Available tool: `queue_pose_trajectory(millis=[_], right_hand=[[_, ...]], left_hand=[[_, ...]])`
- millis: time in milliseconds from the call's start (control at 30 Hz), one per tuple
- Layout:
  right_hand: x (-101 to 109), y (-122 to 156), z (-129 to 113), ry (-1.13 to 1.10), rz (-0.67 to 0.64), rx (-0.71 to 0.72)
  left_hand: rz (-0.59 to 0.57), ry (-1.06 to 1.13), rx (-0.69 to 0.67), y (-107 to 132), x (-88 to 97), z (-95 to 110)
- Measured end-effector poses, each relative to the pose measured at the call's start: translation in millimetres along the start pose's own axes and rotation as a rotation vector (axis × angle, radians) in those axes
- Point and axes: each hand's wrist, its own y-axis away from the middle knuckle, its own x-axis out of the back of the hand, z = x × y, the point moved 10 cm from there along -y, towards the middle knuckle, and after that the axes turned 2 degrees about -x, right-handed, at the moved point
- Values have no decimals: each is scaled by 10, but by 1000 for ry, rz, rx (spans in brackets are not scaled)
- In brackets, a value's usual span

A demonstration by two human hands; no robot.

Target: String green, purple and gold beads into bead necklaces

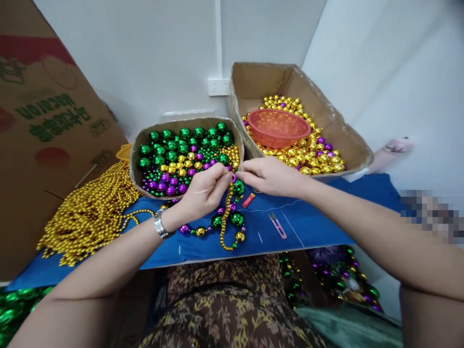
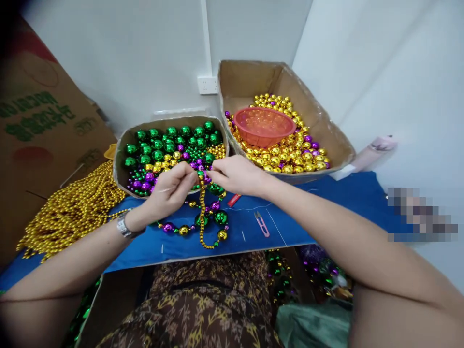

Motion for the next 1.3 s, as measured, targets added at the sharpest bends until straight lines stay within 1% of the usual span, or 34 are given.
queue_pose_trajectory(millis=[67,133,167,200,233,267,300,333,433,500,567,633,667,733,800,833,967,1033,1100,1167,1233,1300], right_hand=[[-280,190,160,-381,-74,-226],[-646,383,215,-840,-82,-408],[-817,450,215,-1016,-57,-455],[-962,491,211,-1142,-22,-468],[-1058,512,228,-1208,41,-455],[-1096,522,267,-1210,129,-422],[-1089,531,318,-1149,225,-380],[-1052,544,369,-1033,311,-342],[-853,575,429,-499,473,-239],[-698,596,379,-123,566,-149],[-584,623,302,192,666,-58],[-542,628,256,416,729,5],[-542,615,249,494,739,26],[-570,566,259,575,725,52],[-613,500,285,580,685,65],[-634,470,294,570,670,71],[-712,363,263,564,640,117],[-735,320,243,537,634,126],[-727,308,264,423,650,92],[-759,328,354,190,631,10],[-919,388,447,-114,538,-76],[-1195,501,429,-362,372,-122]], left_hand=[[-1,-34,-49,40,-89,23],[38,-18,-53,62,-131,24],[61,6,-33,68,-142,8],[83,38,0,73,-150,-20],[102,74,39,78,-156,-54],[118,113,76,84,-161,-90],[134,155,106,92,-160,-124],[147,203,129,101,-155,-156],[183,369,203,142,-130,-265],[203,482,282,188,-123,-349],[216,569,368,241,-131,-419],[224,615,447,294,-144,-485],[231,620,478,317,-146,-521],[235,606,508,344,-142,-592],[205,564,499,338,-142,-649],[162,529,491,325,-158,-671],[-83,354,484,290,-264,-729],[-142,305,473,280,-273,-735],[-144,290,468,283,-257,-758],[-94,328,500,319,-225,-837],[-3,404,552,383,-176,-958],[97,468,579,447,-111,-1063]])
